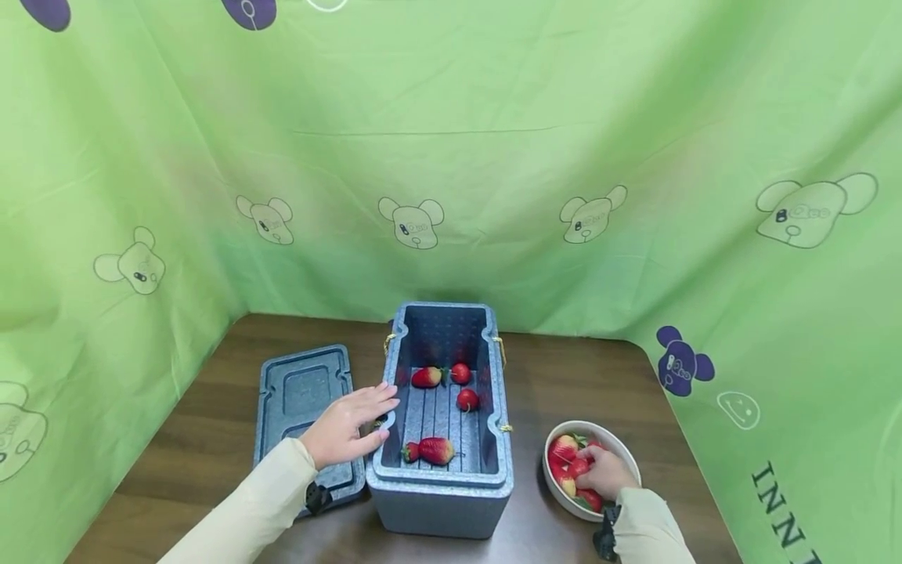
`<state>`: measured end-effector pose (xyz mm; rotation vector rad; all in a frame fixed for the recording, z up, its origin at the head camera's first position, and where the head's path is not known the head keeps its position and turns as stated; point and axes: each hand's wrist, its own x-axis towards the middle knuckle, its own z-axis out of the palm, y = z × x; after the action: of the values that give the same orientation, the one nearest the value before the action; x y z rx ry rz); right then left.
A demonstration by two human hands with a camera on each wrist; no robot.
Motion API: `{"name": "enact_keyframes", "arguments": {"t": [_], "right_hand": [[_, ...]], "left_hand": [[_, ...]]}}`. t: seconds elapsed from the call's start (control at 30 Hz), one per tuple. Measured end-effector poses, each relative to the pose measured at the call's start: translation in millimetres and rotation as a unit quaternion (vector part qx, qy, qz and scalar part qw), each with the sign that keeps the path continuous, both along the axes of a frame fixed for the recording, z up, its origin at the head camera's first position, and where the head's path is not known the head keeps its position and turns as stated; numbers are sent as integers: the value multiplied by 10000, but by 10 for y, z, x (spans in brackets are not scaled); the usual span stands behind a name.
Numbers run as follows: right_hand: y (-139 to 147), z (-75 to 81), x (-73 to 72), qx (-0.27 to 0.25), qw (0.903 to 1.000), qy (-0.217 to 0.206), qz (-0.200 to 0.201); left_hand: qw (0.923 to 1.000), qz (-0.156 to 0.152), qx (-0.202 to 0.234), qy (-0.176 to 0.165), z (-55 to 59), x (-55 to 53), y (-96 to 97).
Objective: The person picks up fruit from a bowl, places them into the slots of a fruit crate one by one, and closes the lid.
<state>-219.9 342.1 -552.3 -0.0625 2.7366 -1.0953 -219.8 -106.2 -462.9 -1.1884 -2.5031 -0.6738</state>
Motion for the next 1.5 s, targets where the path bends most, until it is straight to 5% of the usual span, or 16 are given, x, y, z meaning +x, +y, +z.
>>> {"name": "enact_keyframes", "arguments": {"t": [0.23, 0.5, 0.73, 1.1, 1.5], "right_hand": [[-16, 7, 20, -109, 9999, -8, -105], [30, 118, -13, -353, 9989, -221, 207], [8, 303, -83, 219, 9995, -229, -33], [-106, 628, -136, 416, 9972, 610, -118], [-343, 1020, -227, 91, 9902, 1378, -212]], "left_hand": [[9992, -115, 98, 371, -20, -31, -2], [9999, -27, 56, 136, -7, -15, 8], [10000, 39, 49, -11, 11, 10, 9], [9997, 59, 64, -232, 29, 26, 11], [9997, -128, 185, 127, -26, -14, -2]]}}
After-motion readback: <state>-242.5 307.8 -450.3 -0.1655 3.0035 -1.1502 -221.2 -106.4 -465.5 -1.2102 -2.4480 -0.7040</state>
